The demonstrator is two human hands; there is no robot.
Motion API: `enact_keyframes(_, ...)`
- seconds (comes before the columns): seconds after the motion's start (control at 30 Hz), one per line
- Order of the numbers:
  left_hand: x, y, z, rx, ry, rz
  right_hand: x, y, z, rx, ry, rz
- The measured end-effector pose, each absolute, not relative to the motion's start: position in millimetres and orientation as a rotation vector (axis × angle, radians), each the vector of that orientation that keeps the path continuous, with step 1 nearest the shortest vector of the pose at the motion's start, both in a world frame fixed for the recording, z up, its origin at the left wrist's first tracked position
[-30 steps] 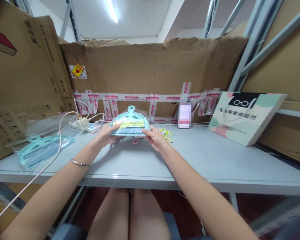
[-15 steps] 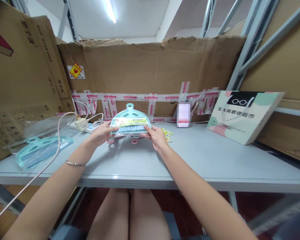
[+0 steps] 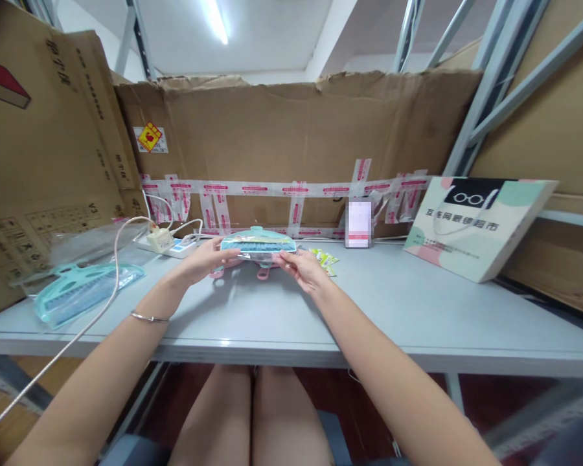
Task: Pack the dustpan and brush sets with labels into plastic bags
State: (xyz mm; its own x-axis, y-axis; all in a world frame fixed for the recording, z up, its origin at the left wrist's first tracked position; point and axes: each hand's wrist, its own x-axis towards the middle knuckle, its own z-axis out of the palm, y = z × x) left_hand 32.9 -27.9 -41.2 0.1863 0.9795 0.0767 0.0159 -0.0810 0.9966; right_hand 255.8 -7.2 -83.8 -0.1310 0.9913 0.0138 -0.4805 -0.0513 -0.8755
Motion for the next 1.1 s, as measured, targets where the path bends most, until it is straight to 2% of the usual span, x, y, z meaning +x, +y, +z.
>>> enact_keyframes(0.43,29,-25,-46,1.553,1.142,1.143,251,-16,-73,-0.943,-0.766,1.479)
enact_keyframes(0.7,10,-24,-39,2.055,0.529,1.19,256,-22,-67,-0.687,-0.928,1.397)
enact_keyframes(0.77,7,-17,-43,2.222,0.479,1.307,256,-24,-67,-0.642,-1.023,1.394)
enact_keyframes(0.93,8,-11,-51,2.244,0.674,1.685,253,-28,-66,-0.622,-1.165,1.347)
enact_keyframes(1.1,16,-14,-56,2.111,0.989,1.677,251,-26,-66,-0.703,-1.11,1.353)
